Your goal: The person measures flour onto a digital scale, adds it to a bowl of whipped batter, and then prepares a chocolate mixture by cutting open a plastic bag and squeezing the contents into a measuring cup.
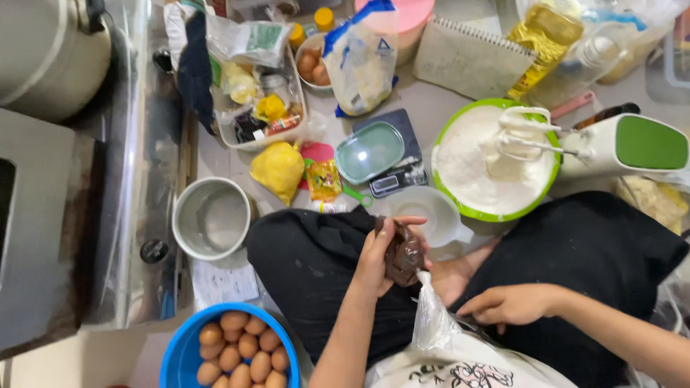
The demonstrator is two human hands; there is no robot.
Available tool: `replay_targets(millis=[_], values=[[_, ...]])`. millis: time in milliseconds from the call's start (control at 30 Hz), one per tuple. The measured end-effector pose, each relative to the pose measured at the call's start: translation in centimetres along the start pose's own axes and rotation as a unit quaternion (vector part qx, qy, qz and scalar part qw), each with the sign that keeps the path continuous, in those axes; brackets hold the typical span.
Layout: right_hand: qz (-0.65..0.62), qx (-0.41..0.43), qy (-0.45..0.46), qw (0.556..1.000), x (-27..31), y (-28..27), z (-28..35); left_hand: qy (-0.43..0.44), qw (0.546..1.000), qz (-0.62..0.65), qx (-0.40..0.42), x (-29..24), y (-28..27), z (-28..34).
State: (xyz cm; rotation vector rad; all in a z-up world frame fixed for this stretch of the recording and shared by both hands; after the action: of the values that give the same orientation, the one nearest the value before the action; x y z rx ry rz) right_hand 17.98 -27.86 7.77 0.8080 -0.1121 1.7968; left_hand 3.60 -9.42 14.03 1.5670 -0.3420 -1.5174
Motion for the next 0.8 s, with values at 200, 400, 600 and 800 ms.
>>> replay_targets(millis=[200,400,600,800], values=[[-0.254,-0.217,-0.296,0.895,-3.7,-1.1,3.1,-0.051,0.971,-0.224,0.067,0.0,2.4,0.0],[-0.263,-0.362,-0.398,0.801,3.9,-0.5,7.1,-0.151,0.886,-0.385,0.211,2.1,4.3,-1.3],[-0.246,-0.383,-0.424,0.783,5.9,0.5,5.6,-0.135,0.869,-0.445,0.171,4.3,4.9,-1.0],[-0.191,-0.395,-0.389,0.810,5.3,2.0,5.7,-0.093,0.894,-0.398,0.185,6.1,3.2,-0.5]])
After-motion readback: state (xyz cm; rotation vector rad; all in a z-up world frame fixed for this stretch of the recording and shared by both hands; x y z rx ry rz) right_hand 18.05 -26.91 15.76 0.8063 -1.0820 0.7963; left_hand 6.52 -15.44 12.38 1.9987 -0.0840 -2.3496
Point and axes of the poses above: each hand's wrist, its own z-axis away from the middle knuckle, its own y-axis out of the palm, x = y × z, the point moved 1 cm from there along -z, towards the middle knuckle, and after that the axes turned 8 degrees about -z, right-handed, at the moved point
